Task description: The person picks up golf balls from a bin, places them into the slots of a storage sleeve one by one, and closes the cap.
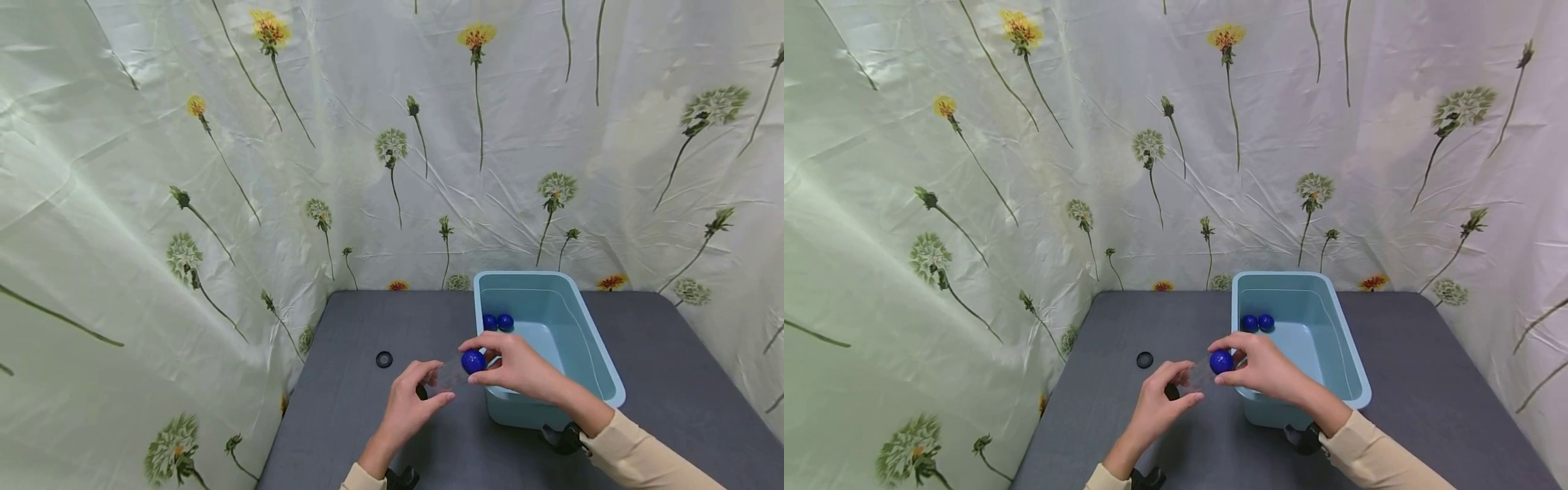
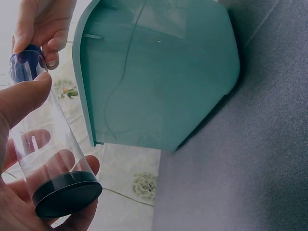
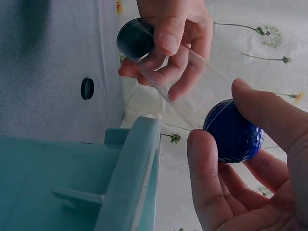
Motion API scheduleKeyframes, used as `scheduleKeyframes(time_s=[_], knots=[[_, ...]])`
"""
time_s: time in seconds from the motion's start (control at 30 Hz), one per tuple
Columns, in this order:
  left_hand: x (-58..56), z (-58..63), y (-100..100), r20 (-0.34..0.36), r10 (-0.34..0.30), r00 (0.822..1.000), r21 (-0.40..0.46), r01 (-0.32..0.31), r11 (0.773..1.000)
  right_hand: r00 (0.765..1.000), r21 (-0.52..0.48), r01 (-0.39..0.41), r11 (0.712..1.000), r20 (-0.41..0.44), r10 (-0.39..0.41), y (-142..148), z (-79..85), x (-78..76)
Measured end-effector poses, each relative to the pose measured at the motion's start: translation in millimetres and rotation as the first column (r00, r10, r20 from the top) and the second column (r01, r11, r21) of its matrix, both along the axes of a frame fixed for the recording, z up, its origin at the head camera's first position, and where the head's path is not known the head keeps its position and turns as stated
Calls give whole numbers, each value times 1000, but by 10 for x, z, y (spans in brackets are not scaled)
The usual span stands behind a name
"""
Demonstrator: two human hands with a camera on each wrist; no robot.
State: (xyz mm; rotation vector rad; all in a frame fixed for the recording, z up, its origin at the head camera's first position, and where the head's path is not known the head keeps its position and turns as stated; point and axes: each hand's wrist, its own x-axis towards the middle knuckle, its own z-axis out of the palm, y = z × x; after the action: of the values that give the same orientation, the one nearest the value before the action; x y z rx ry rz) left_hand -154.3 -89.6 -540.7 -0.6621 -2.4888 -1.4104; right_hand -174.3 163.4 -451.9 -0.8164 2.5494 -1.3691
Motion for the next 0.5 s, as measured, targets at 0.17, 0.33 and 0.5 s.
scheduleKeyframes(time_s=[0.17, 0.33, 0.5], knots=[[4, 5, 1, -3, -2, 1000, -3, 2, 1000, 1000, 5, 4, 1000, -1, -4, -2, 1, 8], [9, 8, -2, -17, -2, 1000, -8, 2, 1000, 1000, 0, -6, 1000, 0, 6, -5, -16, 9], [8, 13, -2, -31, -2, 1000, -10, 2, 1000, 1000, -23, -14, 1000, -2, 14, -6, -33, 2]])
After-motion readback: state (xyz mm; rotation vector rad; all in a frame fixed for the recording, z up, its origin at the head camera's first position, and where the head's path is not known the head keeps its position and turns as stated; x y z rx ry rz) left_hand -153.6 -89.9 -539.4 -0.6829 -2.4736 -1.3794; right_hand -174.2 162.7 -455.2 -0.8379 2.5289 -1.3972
